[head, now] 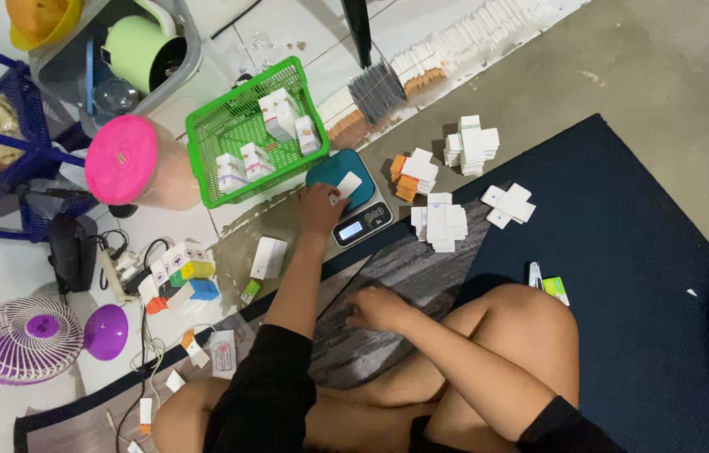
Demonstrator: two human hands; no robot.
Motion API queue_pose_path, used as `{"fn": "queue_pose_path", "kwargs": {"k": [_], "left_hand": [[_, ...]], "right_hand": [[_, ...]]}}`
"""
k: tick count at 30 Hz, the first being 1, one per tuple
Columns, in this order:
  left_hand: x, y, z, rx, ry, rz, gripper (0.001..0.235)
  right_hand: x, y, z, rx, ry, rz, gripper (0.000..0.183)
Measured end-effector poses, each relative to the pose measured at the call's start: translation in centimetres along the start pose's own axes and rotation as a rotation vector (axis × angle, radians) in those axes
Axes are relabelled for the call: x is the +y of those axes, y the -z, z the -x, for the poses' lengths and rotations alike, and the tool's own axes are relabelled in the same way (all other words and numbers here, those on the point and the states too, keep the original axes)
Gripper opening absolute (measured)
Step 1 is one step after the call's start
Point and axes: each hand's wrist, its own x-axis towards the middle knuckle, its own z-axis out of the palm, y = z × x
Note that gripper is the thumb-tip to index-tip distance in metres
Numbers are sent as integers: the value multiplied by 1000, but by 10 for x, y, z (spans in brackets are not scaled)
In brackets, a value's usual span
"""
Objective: The person sits on a mat and repeatedly picks up small white boxes, places them on a digital scale, and then moves them to a green basket or a pile on the floor. The person handles the boxes one by one, using the scale to measure their weight before sorting them.
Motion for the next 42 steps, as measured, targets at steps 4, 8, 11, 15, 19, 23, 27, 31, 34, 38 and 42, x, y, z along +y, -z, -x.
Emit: {"fn": "queue_pose_path", "kwargs": {"k": [4, 8, 11, 15, 19, 23, 27, 31, 34, 38, 42], "left_hand": [[8, 16, 1, -27, -10, -46, 24], [30, 47, 13, -15, -34, 10, 23], [14, 28, 4, -8, -34, 24, 21], [4, 16, 2, 57, 0, -12, 22], [-38, -3, -5, 166, 102, 225, 27], [-63, 40, 29, 232, 323, 290, 35], [-123, 58, 58, 322, 374, 55, 25], [-158, 71, 98, 326, 330, -244, 16], [-158, 60, 114, 374, 346, -415, 23], [-153, 39, 120, 162, 386, -416, 27], [-130, 47, 127, 87, 430, -334, 27]], "right_hand": [[-11, 9, 7, -19, 21, -16, 36], [-13, 10, 11, -19, 22, -8, 40], [-15, 12, 10, -24, 1, -11, 40], [-11, 11, 9, -21, 32, -45, 39], [-26, 28, 19, -18, 16, -31, 37], [-39, 36, 25, -29, 35, -35, 36], [-33, 29, 21, -41, -6, -6, 37], [-16, 13, 11, -68, -13, 35, 39], [-16, 12, 12, -52, -19, 30, 36], [-8, 9, 6, -37, 7, -16, 37], [-3, 10, 8, -23, 35, 28, 36]]}}
